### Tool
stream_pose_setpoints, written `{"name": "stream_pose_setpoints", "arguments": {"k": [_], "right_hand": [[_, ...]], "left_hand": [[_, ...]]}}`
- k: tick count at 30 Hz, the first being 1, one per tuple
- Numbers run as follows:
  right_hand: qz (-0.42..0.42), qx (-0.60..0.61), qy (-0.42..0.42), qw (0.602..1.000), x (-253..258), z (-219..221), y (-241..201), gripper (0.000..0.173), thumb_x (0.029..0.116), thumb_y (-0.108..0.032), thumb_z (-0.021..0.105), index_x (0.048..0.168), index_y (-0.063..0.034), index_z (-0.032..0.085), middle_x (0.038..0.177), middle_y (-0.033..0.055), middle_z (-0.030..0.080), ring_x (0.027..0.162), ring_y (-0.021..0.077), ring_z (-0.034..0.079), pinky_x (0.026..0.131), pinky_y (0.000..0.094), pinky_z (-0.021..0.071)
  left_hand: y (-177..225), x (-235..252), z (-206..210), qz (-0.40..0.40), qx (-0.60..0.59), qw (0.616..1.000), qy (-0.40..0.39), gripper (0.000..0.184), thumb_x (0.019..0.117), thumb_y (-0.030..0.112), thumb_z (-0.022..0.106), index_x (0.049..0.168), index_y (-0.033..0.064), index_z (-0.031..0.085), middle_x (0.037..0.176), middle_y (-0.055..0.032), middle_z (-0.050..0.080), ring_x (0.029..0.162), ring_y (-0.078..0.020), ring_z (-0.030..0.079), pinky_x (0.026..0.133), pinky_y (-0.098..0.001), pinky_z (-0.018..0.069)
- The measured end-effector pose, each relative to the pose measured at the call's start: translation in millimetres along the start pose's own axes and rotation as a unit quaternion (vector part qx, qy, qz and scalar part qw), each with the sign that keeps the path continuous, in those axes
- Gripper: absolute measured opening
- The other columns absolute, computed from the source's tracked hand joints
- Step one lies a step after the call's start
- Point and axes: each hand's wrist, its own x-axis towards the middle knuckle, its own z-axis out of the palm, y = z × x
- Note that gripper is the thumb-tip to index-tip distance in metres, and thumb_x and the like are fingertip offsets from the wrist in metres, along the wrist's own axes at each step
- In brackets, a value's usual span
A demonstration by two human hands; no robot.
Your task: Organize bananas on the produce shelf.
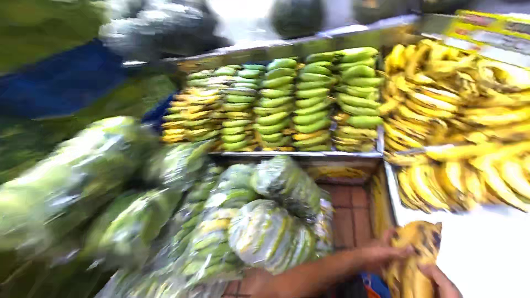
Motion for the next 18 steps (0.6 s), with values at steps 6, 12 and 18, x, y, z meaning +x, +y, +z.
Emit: {"name": "stream_pose_setpoints", "arguments": {"k": [6,12,18], "right_hand": [[-0.083,0.194,0.01,0.977,31,-113,20,0.047,0.0894,-0.019,0.057,0.131,0.0023,0.056,0.114,0.0178,0.071,0.103,0.0269,0.071,0.089,0.0447,0.0604],[-0.123,0.113,0.145,0.975,14,-180,12,0.055,0.1008,-0.042,0.053,0.147,-0.0123,0.048,0.122,0.0092,0.069,0.109,0.02,0.068,0.094,0.0427,0.0579],[-0.075,0.108,0.228,0.965,19,-174,3,0.08,0.0872,-0.048,0.076,0.153,-0.0255,0.038,0.125,0.0067,0.068,0.105,0.0218,0.07,0.088,0.0457,0.0605]], "left_hand": [[-11,93,53,-0.073,-0.067,0.993,-0.06,0.051,0.0998,0.017,0.06,0.144,0.0063,0.038,0.102,-0.0144,0.068,0.081,-0.0221,0.07,0.074,-0.0379,0.0615],[10,135,118,-0.079,-0.015,0.981,-0.179,0.066,0.0956,0.03,0.066,0.153,0.0174,0.036,0.139,-0.0153,0.058,0.121,-0.0329,0.063,0.1,-0.051,0.0545],[13,135,153,-0.119,0.106,0.956,-0.244,0.084,0.0898,0.009,0.073,0.158,0.0282,0.028,0.138,-0.0121,0.059,0.114,-0.0272,0.065,0.093,-0.0468,0.0574]]}}
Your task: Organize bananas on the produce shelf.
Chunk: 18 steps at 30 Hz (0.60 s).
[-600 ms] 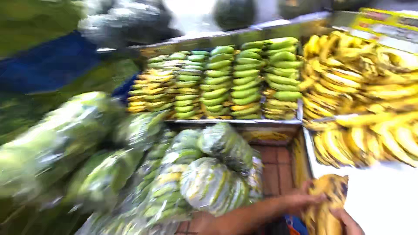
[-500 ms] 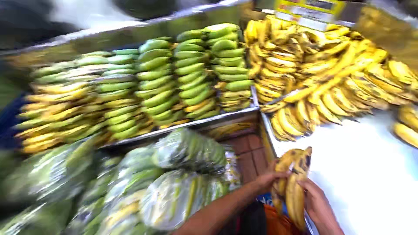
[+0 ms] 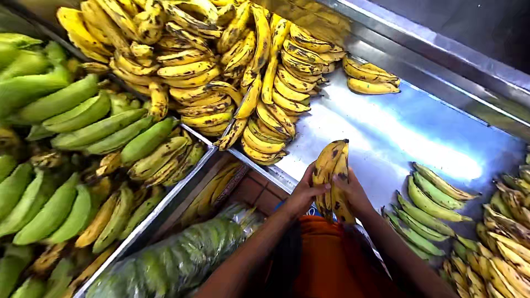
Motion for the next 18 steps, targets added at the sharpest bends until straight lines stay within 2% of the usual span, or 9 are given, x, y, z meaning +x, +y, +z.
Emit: {"name": "stream_pose_setpoints", "arguments": {"k": [3,6,8,10,11,13,14,16,18], "right_hand": [[-0.015,-0.04,0.016,0.999,16,6,-11,0.081,0.0865,-0.039,0.077,0.155,-0.0207,0.037,0.131,0.0101,0.064,0.112,0.0208,0.067,0.094,0.0428,0.0593],[0.024,-0.187,0.029,0.982,41,17,-10,0.085,0.0897,-0.057,0.069,0.159,-0.0231,0.033,0.14,0.0128,0.06,0.123,0.023,0.062,0.103,0.0484,0.0531],[0.074,-0.226,0.0,0.971,55,29,-11,0.082,0.0958,-0.057,0.06,0.162,-0.0205,0.028,0.142,0.0169,0.059,0.125,0.0272,0.061,0.105,0.0517,0.0506],[0.122,-0.185,-0.019,0.975,66,40,-24,0.073,0.0975,-0.046,0.065,0.156,-0.0123,0.036,0.13,0.0152,0.064,0.113,0.0234,0.066,0.097,0.0449,0.0547],[0.141,-0.151,-0.024,0.978,74,42,-30,0.069,0.0938,-0.043,0.071,0.148,-0.0091,0.044,0.119,0.0113,0.069,0.104,0.0189,0.068,0.092,0.0395,0.057],[0.166,-0.059,-0.054,0.983,93,30,-29,0.065,0.0841,-0.038,0.076,0.134,-0.0046,0.052,0.103,0.0089,0.072,0.091,0.0171,0.071,0.081,0.0358,0.0601],[0.182,-0.024,-0.06,0.981,99,19,-26,0.067,0.0772,-0.038,0.078,0.131,-0.0051,0.053,0.099,0.0098,0.072,0.087,0.0193,0.072,0.077,0.0375,0.0614],[0.211,-0.007,-0.073,0.975,101,-6,-21,0.077,0.0685,-0.039,0.082,0.132,-0.0056,0.052,0.099,0.0123,0.073,0.087,0.0236,0.074,0.075,0.0415,0.063],[0.219,-0.053,-0.092,0.97,84,-28,-22,0.079,0.0664,-0.039,0.086,0.132,-0.0066,0.054,0.103,0.0095,0.074,0.09,0.021,0.073,0.079,0.0407,0.0627]], "left_hand": [[13,5,-3,-0.033,-0.002,0.999,-0.032,0.096,0.0913,0.015,0.073,0.162,0.0228,0.01,0.139,-0.0162,0.057,0.117,-0.0282,0.066,0.098,-0.0473,0.0573],[3,14,-9,-0.034,-0.029,0.999,-0.01,0.093,0.0949,0.019,0.071,0.161,0.0169,0.005,0.138,-0.018,0.057,0.116,-0.0269,0.066,0.098,-0.0466,0.0578],[-5,22,-15,-0.05,-0.05,0.997,-0.006,0.086,0.1013,0.024,0.062,0.161,0.0175,0.0,0.139,-0.019,0.055,0.116,-0.0259,0.066,0.098,-0.0469,0.0568],[-3,28,-20,-0.05,-0.023,0.997,-0.06,0.079,0.1079,0.041,0.045,0.161,0.0093,-0.003,0.148,-0.021,0.047,0.129,-0.0236,0.057,0.108,-0.046,0.0501],[3,30,-24,-0.043,0.002,0.994,-0.101,0.08,0.108,0.044,0.043,0.161,0.005,-0.004,0.152,-0.0218,0.041,0.134,-0.0221,0.052,0.111,-0.0443,0.0465],[25,33,-45,-0.053,0.046,0.977,-0.201,0.092,0.1057,0.041,0.051,0.16,0.0066,-0.015,0.165,-0.022,0.022,0.147,-0.0231,0.04,0.118,-0.0438,0.0398],[36,36,-61,-0.071,0.059,0.971,-0.222,0.089,0.1055,0.039,0.052,0.163,0.0098,-0.01,0.168,-0.0194,0.016,0.149,-0.0241,0.036,0.119,-0.0443,0.0373],[44,48,-101,-0.1,0.044,0.988,-0.11,0.077,0.102,0.035,0.058,0.162,0.0086,0.018,0.163,-0.0153,0.034,0.143,-0.0273,0.044,0.115,-0.0465,0.0414],[37,70,-156,-0.127,0.044,0.98,0.149,0.065,0.1012,0.031,0.062,0.154,0.0037,0.036,0.153,-0.0176,0.048,0.136,-0.0319,0.052,0.11,-0.0507,0.0458]]}}
